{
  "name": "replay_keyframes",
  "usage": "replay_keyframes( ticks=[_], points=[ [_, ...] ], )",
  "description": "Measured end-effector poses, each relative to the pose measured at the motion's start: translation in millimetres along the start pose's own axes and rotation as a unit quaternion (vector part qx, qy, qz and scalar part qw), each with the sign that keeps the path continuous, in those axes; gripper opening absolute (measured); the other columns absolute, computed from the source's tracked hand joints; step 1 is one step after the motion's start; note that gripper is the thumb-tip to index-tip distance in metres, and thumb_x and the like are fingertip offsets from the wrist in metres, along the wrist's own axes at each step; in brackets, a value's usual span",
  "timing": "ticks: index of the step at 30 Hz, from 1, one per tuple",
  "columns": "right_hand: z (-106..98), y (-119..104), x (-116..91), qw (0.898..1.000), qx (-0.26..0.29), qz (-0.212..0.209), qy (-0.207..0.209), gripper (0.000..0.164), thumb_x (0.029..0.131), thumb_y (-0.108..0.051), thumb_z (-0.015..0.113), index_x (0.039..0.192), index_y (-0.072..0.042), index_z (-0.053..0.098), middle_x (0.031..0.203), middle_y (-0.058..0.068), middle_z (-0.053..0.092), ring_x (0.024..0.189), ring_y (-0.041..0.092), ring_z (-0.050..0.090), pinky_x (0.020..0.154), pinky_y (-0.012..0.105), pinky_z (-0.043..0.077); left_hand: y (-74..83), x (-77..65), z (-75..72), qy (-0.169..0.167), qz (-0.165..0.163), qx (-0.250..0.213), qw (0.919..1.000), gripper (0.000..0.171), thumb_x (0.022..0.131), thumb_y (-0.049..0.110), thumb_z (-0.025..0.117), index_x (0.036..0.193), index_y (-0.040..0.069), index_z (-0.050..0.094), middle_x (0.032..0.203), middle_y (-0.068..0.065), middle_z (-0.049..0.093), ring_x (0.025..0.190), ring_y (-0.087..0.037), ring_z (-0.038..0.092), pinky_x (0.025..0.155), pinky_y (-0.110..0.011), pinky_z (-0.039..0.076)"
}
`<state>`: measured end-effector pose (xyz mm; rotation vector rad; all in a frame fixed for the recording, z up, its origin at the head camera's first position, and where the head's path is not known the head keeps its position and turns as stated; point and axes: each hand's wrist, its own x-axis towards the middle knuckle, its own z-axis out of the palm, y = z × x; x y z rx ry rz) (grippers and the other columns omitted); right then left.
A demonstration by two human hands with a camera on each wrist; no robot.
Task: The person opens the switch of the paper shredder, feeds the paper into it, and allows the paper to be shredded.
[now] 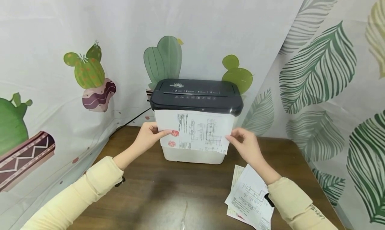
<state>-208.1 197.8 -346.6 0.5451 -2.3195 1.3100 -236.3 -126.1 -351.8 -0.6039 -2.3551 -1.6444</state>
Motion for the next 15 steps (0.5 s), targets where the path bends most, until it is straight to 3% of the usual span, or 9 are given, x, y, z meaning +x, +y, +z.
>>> replay_keyframes(
  ticks=[9,15],
  points=[
    [-13.4,-8.3,20.9,1.000,-0.021,0.003,-0.021,0.008,0.081,0.003,0.068,0.077,0.004,0.062,0.064,-0.020,0.053,0.058,-0.001,0.043,0.051,0.017,0.036,6.3,13.0,-13.8,0.027,0.016,0.017,0.9994,0.014,0.083,0.013,0.072,0.086,-0.001,0.072,0.081,-0.016,0.072,0.064,-0.006,0.060,0.056,-0.019,0.045],
    [-18.5,-11.9,36.3,1.000,-0.029,0.008,-0.010,0.008,0.082,0.000,0.069,0.081,0.006,0.064,0.066,-0.024,0.054,0.059,-0.002,0.045,0.053,0.012,0.038,14.5,23.0,-23.5,0.046,0.032,0.040,0.9976,0.014,0.083,0.013,0.072,0.079,-0.001,0.070,0.075,-0.016,0.069,0.060,-0.007,0.052,0.054,-0.019,0.039]
  ],
)
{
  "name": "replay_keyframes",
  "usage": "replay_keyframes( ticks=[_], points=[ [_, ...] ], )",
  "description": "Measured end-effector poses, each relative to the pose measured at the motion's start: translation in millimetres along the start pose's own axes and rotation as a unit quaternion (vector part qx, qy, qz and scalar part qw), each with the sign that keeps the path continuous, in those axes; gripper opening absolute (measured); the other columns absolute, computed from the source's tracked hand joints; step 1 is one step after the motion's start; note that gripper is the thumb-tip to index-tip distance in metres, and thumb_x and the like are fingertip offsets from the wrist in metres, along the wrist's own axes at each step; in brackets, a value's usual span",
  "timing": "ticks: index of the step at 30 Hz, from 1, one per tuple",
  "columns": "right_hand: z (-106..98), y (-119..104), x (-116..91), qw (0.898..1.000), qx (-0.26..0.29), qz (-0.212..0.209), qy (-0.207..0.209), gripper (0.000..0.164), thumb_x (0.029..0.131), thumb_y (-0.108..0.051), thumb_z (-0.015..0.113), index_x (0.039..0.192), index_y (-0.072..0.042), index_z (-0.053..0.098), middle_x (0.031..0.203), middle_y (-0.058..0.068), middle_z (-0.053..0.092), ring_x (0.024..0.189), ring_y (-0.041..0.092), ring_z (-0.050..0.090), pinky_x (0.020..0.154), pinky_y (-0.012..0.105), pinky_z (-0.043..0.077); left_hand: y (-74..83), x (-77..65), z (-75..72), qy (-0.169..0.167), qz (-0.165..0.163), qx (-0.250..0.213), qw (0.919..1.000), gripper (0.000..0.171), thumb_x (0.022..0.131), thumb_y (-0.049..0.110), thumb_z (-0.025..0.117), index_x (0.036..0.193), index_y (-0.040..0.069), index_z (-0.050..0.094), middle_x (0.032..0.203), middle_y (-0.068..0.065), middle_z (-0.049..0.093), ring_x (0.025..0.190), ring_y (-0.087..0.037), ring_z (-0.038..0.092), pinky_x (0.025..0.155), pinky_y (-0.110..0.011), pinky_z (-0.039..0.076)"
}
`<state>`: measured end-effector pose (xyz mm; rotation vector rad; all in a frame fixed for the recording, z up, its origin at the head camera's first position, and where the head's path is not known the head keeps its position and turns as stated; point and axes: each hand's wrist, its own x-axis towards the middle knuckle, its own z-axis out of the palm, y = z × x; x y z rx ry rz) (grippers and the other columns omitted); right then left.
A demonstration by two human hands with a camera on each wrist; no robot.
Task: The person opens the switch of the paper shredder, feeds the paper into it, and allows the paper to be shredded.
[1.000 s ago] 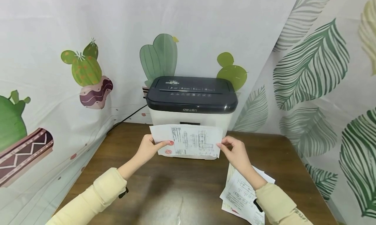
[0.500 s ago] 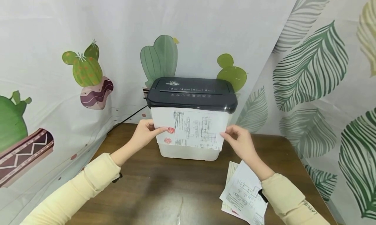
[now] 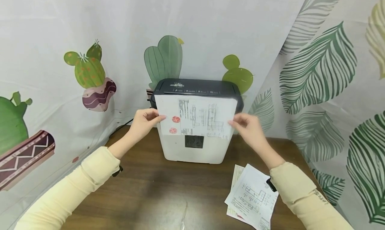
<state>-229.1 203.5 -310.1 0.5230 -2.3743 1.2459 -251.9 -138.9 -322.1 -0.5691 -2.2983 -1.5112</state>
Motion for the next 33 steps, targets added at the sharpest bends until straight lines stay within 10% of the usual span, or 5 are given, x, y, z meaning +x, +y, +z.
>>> replay_keyframes(
  ticks=[25,33],
  points=[
    [-19.3,-27.8,69.6,0.999,-0.024,-0.031,0.036,0.013,0.086,-0.001,0.066,0.083,0.011,0.061,0.062,-0.029,0.049,0.057,-0.008,0.043,0.054,0.008,0.035,41.2,64.1,-28.6,0.042,0.037,0.029,0.9980,0.016,0.084,0.012,0.071,0.081,-0.003,0.069,0.081,-0.015,0.071,0.064,-0.002,0.059,0.066,-0.018,0.045],
    [-23.1,-24.4,85.9,0.996,-0.048,-0.052,0.061,0.014,0.086,-0.004,0.067,0.081,0.007,0.062,0.066,-0.029,0.049,0.062,-0.011,0.047,0.061,0.009,0.037,47.6,84.1,-28.2,0.049,0.039,0.041,0.9972,0.019,0.084,0.015,0.071,0.081,-0.004,0.068,0.085,-0.022,0.070,0.069,-0.017,0.062,0.064,-0.019,0.042]
  ],
)
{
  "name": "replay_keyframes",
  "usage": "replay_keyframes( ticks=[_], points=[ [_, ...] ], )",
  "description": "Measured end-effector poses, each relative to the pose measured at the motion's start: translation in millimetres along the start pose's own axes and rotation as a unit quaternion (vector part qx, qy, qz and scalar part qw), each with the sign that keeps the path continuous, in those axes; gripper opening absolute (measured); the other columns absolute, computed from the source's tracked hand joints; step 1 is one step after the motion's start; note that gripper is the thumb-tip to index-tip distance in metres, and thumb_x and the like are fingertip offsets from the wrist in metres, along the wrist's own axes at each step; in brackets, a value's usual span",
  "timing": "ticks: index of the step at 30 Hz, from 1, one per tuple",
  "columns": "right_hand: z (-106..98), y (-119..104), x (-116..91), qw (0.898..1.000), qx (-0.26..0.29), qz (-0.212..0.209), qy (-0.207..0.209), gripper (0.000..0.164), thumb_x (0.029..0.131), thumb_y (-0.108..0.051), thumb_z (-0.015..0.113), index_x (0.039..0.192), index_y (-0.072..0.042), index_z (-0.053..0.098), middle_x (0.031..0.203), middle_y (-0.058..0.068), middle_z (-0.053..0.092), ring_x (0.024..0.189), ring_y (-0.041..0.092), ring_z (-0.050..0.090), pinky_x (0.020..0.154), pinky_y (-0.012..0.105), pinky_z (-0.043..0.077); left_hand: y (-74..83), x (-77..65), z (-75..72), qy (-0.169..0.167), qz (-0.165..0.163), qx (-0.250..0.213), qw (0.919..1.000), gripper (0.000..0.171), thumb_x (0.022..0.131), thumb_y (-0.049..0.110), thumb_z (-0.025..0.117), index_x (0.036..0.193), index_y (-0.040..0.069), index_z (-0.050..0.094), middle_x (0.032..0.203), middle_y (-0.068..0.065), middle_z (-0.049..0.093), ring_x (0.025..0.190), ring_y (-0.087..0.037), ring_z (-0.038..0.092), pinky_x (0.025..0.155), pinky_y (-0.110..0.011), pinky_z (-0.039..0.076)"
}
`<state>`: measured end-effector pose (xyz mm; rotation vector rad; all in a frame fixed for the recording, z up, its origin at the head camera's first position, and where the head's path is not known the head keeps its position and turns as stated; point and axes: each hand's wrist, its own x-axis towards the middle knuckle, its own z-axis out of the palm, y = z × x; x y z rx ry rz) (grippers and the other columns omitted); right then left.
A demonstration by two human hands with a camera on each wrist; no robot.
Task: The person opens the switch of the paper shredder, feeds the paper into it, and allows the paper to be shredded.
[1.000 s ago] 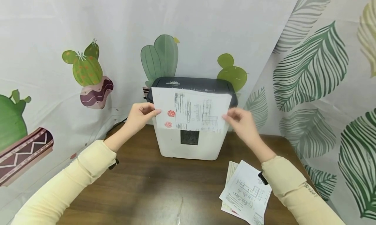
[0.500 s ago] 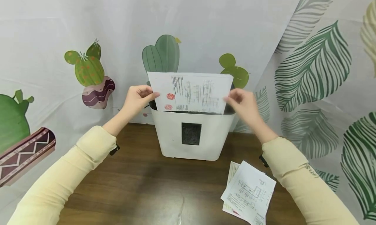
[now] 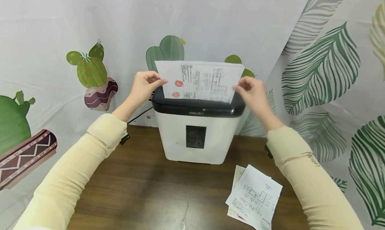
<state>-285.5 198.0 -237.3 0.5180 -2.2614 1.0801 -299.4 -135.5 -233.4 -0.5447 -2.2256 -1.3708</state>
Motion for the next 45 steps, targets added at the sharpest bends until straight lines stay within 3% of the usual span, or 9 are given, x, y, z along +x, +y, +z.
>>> replay_keyframes(
  ticks=[4,8,12,22,29,39,45],
  points=[
    [7.6,4.0,5.0,0.999,-0.024,-0.018,0.028,0.016,0.086,-0.007,0.067,0.080,0.006,0.061,0.069,-0.024,0.051,0.065,-0.014,0.047,0.068,0.011,0.038,-5.2,4.5,5.5,0.028,0.008,0.004,0.9996,0.019,0.084,0.015,0.071,0.082,-0.003,0.069,0.080,-0.020,0.069,0.068,-0.017,0.061,0.064,-0.019,0.043],
    [15.1,5.4,9.7,0.998,-0.048,-0.011,0.038,0.017,0.087,-0.007,0.066,0.082,0.008,0.061,0.075,0.002,0.061,0.066,-0.019,0.044,0.068,0.012,0.037,-9.8,9.5,13.4,0.066,0.009,0.011,0.9977,0.020,0.083,0.015,0.072,0.084,-0.004,0.069,0.080,-0.021,0.068,0.063,-0.009,0.057,0.064,-0.017,0.043],
    [17.4,6.3,12.2,0.998,-0.052,-0.002,0.033,0.016,0.087,-0.005,0.066,0.084,0.010,0.061,0.085,0.023,0.063,0.067,-0.021,0.043,0.069,0.009,0.037,-11.5,12.8,17.5,0.077,0.006,0.013,0.9970,0.019,0.083,0.014,0.072,0.085,-0.005,0.069,0.080,-0.021,0.068,0.060,0.002,0.051,0.064,-0.017,0.043],
    [19.8,9.4,10.9,0.999,-0.052,0.007,0.008,0.016,0.088,-0.008,0.065,0.087,0.008,0.063,0.088,0.025,0.065,0.067,-0.021,0.043,0.069,0.006,0.037,-17.3,13.4,16.0,0.053,0.001,-0.008,0.9985,0.018,0.085,0.012,0.070,0.086,-0.006,0.068,0.078,-0.017,0.065,0.063,-0.003,0.052,0.065,-0.018,0.042],
    [24.5,17.1,6.8,0.999,-0.043,0.002,-0.009,0.016,0.089,-0.006,0.063,0.085,0.009,0.060,0.086,0.028,0.064,0.065,-0.020,0.043,0.064,0.003,0.035,-22.6,10.1,18.2,0.038,-0.016,0.005,0.9991,0.019,0.086,0.015,0.069,0.089,-0.004,0.068,0.083,-0.019,0.067,0.066,-0.003,0.053,0.066,-0.019,0.044],
    [21.7,21.0,6.1,0.999,-0.037,0.014,-0.021,0.016,0.090,-0.005,0.061,0.085,0.010,0.057,0.086,0.029,0.063,0.065,-0.016,0.043,0.062,0.003,0.035,-23.7,8.9,23.3,0.018,-0.013,0.018,0.9996,0.017,0.087,0.016,0.068,0.087,-0.002,0.067,0.084,-0.018,0.068,0.069,-0.009,0.057,0.066,-0.020,0.043],
    [23.9,22.5,6.0,0.998,-0.053,0.027,-0.019,0.014,0.089,-0.003,0.061,0.083,0.009,0.057,0.085,0.027,0.063,0.062,-0.016,0.041,0.061,0.004,0.035,-23.3,9.0,26.5,0.033,-0.006,-0.003,0.9994,0.021,0.088,0.016,0.067,0.101,-0.001,0.068,0.090,-0.017,0.067,0.074,-0.012,0.057,0.067,-0.018,0.044]
  ],
)
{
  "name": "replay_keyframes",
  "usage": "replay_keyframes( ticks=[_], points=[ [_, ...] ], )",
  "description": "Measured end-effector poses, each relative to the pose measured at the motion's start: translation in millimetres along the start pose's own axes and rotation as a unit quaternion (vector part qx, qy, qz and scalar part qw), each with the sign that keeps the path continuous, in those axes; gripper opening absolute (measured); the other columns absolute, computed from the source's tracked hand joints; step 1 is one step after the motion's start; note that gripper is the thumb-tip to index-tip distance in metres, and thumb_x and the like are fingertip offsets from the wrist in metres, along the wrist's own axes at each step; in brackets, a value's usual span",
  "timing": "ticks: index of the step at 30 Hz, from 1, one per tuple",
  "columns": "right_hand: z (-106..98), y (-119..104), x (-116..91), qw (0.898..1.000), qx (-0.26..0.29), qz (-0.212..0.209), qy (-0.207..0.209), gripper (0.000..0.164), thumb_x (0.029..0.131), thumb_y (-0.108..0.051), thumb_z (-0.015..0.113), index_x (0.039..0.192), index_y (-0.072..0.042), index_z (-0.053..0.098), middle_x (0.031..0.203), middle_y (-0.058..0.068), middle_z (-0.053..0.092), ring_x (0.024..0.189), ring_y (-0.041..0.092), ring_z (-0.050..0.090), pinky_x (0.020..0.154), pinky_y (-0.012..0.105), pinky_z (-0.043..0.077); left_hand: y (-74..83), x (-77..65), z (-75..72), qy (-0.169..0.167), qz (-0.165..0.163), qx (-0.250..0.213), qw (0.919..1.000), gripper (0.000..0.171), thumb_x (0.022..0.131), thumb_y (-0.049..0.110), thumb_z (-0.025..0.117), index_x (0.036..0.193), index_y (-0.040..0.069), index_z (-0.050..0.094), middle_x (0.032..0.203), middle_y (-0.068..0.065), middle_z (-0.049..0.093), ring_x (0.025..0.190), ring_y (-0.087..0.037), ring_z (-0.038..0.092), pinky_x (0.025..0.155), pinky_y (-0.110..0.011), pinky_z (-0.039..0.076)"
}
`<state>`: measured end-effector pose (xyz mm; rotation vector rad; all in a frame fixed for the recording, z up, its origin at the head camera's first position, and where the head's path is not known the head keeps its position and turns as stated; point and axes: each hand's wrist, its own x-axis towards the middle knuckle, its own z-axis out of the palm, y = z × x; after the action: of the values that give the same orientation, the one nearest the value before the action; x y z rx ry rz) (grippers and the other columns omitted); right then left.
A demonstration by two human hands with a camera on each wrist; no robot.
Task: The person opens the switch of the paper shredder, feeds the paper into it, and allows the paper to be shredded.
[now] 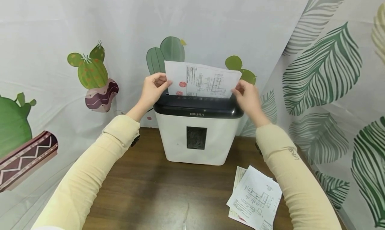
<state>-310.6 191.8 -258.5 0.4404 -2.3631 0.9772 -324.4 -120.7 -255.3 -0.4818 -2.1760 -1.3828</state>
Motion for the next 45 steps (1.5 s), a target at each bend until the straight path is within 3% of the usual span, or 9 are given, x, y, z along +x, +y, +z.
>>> replay_keyframes(
  ticks=[3,10,15,21,30,45],
  points=[
    [2.3,-1.2,-0.4,1.000,-0.010,0.007,0.003,0.013,0.089,-0.003,0.062,0.085,0.009,0.057,0.086,0.027,0.063,0.062,-0.016,0.040,0.061,0.004,0.034,3.1,0.6,1.2,0.022,0.009,-0.007,0.9997,0.022,0.088,0.017,0.067,0.102,0.001,0.069,0.090,-0.017,0.068,0.072,-0.009,0.056,0.066,-0.017,0.044],
    [6.3,-6.7,-1.2,1.000,-0.019,0.016,0.007,0.013,0.091,-0.005,0.060,0.090,0.008,0.059,0.088,0.025,0.063,0.064,-0.011,0.041,0.062,0.007,0.034,6.6,0.8,3.4,0.054,0.018,0.009,0.9983,0.019,0.088,0.017,0.067,0.090,-0.001,0.070,0.080,-0.019,0.069,0.061,-0.002,0.050,0.061,-0.016,0.041],
    [13.4,-11.7,-0.5,0.997,0.031,0.017,0.062,0.017,0.091,-0.004,0.058,0.102,0.009,0.057,0.092,0.020,0.061,0.071,-0.010,0.042,0.068,0.008,0.035,1.2,-1.6,5.1,0.057,-0.002,0.022,0.9981,0.019,0.088,0.017,0.067,0.089,-0.001,0.071,0.079,-0.019,0.068,0.060,-0.001,0.049,0.061,-0.017,0.040],
    [17.5,-21.9,0.1,0.992,0.052,0.032,0.108,0.018,0.092,-0.006,0.058,0.099,0.010,0.058,0.092,0.021,0.061,0.070,-0.010,0.041,0.068,0.011,0.035,-2.3,-2.0,5.6,0.060,-0.007,0.023,0.9979,0.019,0.087,0.017,0.068,0.088,-0.002,0.070,0.076,-0.019,0.067,0.059,-0.001,0.048,0.060,-0.018,0.039],
    [17.0,-16.8,0.1,0.995,0.006,0.033,0.089,0.016,0.090,-0.005,0.060,0.091,0.010,0.063,0.084,0.026,0.064,0.062,-0.010,0.039,0.062,0.010,0.032,-5.9,-2.0,7.4,0.047,-0.033,0.038,0.9976,0.019,0.088,0.018,0.067,0.090,-0.001,0.071,0.078,-0.016,0.067,0.061,-0.004,0.048,0.061,-0.019,0.039],
    [20.5,-6.4,-5.1,0.997,-0.029,0.026,0.071,0.016,0.089,-0.006,0.062,0.084,0.009,0.062,0.080,0.025,0.064,0.063,0.001,0.042,0.060,0.013,0.031,-10.3,-4.3,10.5,0.026,-0.030,0.055,0.9977,0.020,0.088,0.018,0.066,0.089,-0.002,0.069,0.081,-0.016,0.066,0.068,-0.015,0.053,0.064,-0.019,0.039]
  ],
)
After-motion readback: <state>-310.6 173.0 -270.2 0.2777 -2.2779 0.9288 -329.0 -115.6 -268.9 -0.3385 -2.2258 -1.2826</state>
